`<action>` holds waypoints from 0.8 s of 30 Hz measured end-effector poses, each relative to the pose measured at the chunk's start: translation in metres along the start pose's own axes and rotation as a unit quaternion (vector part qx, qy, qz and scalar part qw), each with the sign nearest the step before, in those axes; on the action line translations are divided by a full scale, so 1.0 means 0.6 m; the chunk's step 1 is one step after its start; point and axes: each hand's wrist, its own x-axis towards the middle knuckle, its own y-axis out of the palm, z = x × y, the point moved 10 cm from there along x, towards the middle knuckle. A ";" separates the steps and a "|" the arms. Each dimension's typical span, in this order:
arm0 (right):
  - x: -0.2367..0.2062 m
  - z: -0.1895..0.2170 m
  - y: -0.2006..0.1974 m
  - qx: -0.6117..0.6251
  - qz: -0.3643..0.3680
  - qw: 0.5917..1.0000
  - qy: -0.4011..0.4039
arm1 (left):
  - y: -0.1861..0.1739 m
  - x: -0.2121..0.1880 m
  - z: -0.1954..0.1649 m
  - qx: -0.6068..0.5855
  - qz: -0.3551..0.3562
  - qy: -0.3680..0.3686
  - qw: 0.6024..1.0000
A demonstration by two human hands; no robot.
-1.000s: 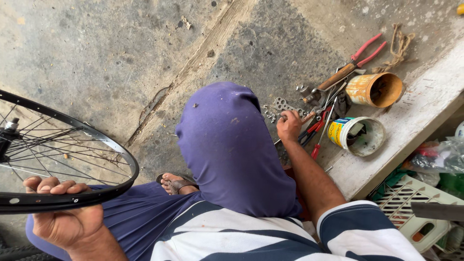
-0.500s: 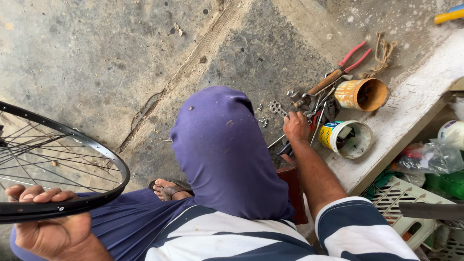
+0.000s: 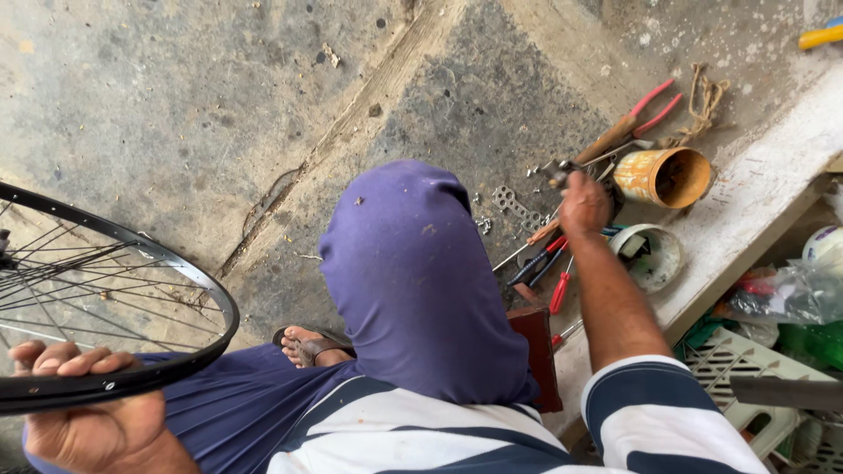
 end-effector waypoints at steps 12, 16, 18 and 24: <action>0.005 0.023 0.016 0.194 0.042 0.978 0.068 | -0.006 0.003 0.001 0.029 0.002 0.006 1.000; -0.019 0.076 0.038 0.211 0.002 0.975 0.073 | -0.007 0.000 -0.001 0.022 -0.008 0.009 1.000; -0.011 0.099 0.034 0.226 -0.024 0.972 0.051 | -0.006 0.001 0.000 0.015 -0.012 0.010 1.000; 0.020 0.083 0.023 0.191 -0.061 0.966 0.166 | 0.007 -0.006 0.010 0.019 -0.014 0.010 1.000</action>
